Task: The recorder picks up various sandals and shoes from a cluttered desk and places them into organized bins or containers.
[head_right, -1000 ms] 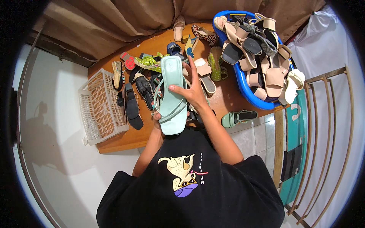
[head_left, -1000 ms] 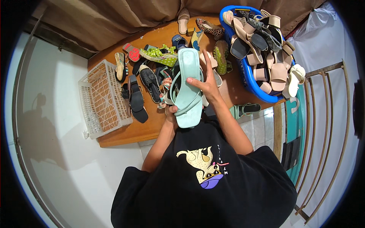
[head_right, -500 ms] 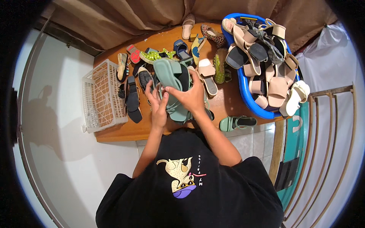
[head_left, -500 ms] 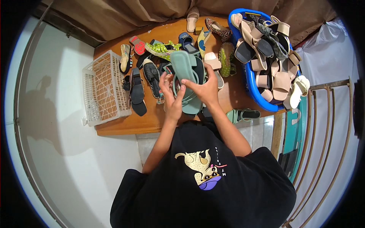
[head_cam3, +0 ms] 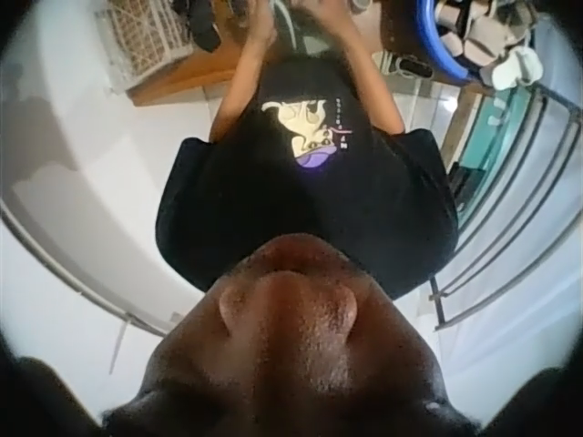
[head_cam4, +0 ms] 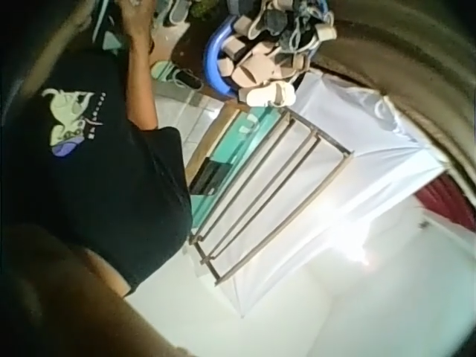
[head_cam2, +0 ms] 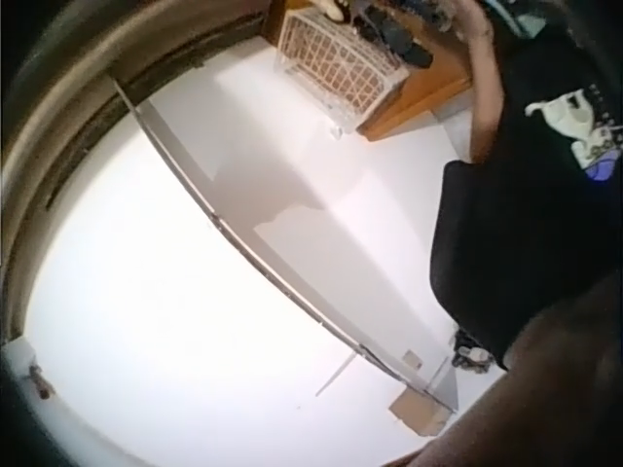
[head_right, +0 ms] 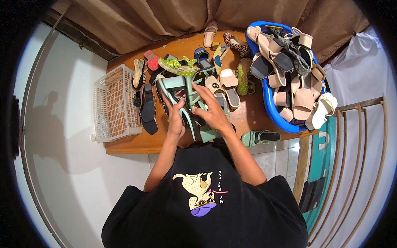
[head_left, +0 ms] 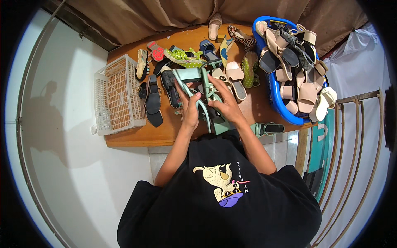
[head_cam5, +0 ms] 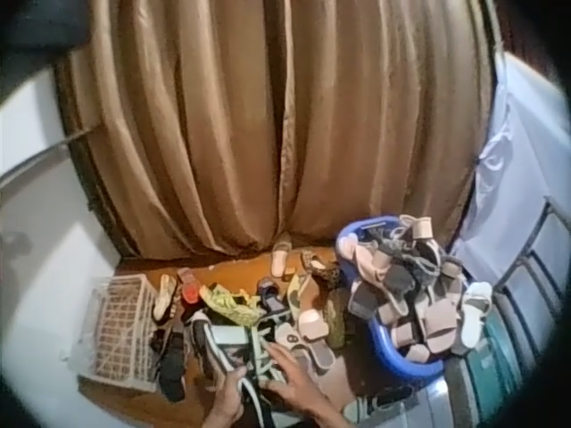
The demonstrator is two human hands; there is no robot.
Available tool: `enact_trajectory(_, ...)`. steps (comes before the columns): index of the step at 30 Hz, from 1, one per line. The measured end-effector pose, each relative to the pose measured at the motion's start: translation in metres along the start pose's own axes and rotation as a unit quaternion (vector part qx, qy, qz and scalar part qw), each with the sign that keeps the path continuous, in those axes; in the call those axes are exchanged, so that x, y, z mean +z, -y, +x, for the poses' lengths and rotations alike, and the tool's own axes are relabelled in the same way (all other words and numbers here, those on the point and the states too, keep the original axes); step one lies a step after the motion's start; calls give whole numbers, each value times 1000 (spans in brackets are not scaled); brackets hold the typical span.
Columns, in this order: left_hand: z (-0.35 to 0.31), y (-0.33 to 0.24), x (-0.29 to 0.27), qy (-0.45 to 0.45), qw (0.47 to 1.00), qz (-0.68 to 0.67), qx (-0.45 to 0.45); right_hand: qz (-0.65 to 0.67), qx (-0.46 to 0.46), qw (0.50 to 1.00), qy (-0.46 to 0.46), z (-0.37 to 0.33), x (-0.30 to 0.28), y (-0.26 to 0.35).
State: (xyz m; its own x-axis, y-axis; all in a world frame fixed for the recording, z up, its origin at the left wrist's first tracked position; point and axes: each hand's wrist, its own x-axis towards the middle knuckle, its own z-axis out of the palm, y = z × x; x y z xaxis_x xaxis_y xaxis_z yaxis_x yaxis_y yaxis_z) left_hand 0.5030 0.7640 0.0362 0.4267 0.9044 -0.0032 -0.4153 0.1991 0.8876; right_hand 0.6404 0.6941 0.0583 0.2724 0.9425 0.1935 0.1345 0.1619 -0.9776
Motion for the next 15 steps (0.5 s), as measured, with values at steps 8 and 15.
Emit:
enact_trajectory(8, -13, 1, -13, 55, 997, 42, 20, -74, 44, 988, -129, -13, 28, 17)
enact_trajectory(15, -35, -13, -42, 67, 982, -56, -165, -20, 65, 990, -127, -24, 56, 19)
